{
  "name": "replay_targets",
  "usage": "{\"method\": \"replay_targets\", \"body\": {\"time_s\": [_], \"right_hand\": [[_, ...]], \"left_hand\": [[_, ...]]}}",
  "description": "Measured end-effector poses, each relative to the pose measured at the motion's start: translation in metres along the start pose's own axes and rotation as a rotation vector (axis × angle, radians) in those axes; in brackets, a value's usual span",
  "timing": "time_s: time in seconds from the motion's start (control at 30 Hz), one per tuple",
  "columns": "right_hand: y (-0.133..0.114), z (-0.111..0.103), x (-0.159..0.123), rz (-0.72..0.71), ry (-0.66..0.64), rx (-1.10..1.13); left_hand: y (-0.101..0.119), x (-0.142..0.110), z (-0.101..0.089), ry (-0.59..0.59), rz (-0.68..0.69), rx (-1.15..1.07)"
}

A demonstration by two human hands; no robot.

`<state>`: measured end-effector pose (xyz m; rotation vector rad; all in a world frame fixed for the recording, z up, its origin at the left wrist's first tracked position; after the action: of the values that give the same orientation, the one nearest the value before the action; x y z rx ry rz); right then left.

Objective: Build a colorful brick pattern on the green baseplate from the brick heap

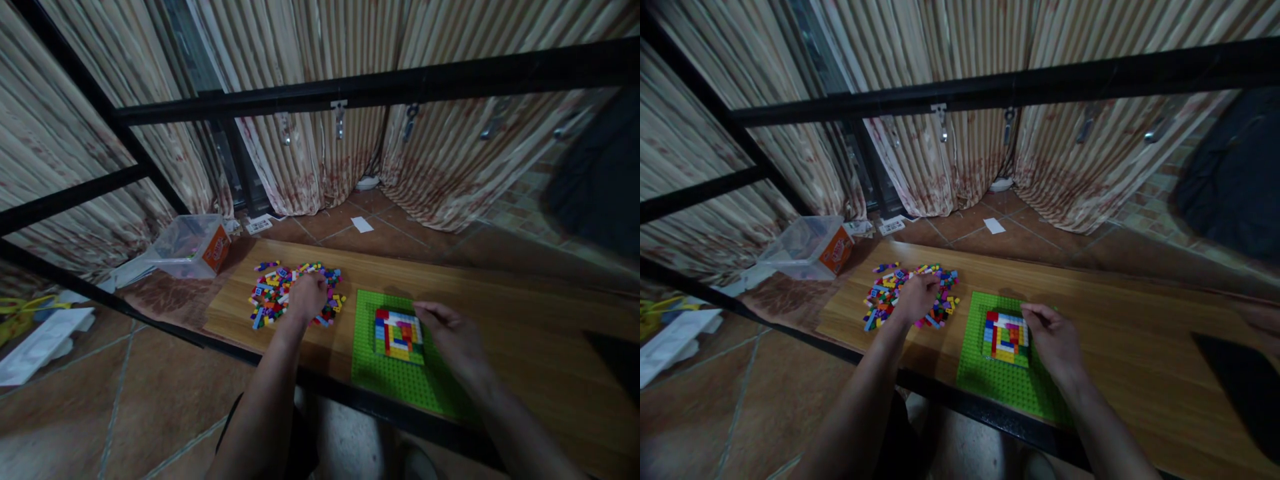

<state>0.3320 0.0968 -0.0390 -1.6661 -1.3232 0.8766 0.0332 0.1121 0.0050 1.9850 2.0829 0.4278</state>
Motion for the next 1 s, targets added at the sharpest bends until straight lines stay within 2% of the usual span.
{"method": "replay_targets", "body": {"time_s": [0.5,0.57,0.67,0.8,1.0], "right_hand": [[0.000,0.004,-0.001,0.014,-0.041,-0.047],[-0.007,0.006,-0.004,-0.047,-0.055,-0.092],[-0.026,0.014,-0.014,-0.247,-0.097,-0.226],[-0.037,0.036,-0.032,-0.473,-0.203,-0.416],[-0.029,0.048,-0.036,-0.549,-0.274,-0.522]], "left_hand": [[0.002,0.002,0.009,-0.024,0.009,-0.098],[0.002,0.001,0.008,-0.011,0.004,-0.110],[-0.002,0.001,0.003,0.019,-0.017,-0.117],[-0.030,0.002,-0.010,0.090,-0.124,-0.094],[-0.104,0.001,-0.035,0.233,-0.360,-0.013]]}}
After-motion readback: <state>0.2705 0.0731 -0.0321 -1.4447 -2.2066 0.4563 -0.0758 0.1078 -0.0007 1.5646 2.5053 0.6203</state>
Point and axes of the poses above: each hand's wrist, its own x-axis towards the middle knuckle, its own z-axis out of the palm, y = z × x, the point moved 10 cm from there along x, towards the middle knuckle, and after that the axes turned 4 degrees about z, right-handed, at the moved point
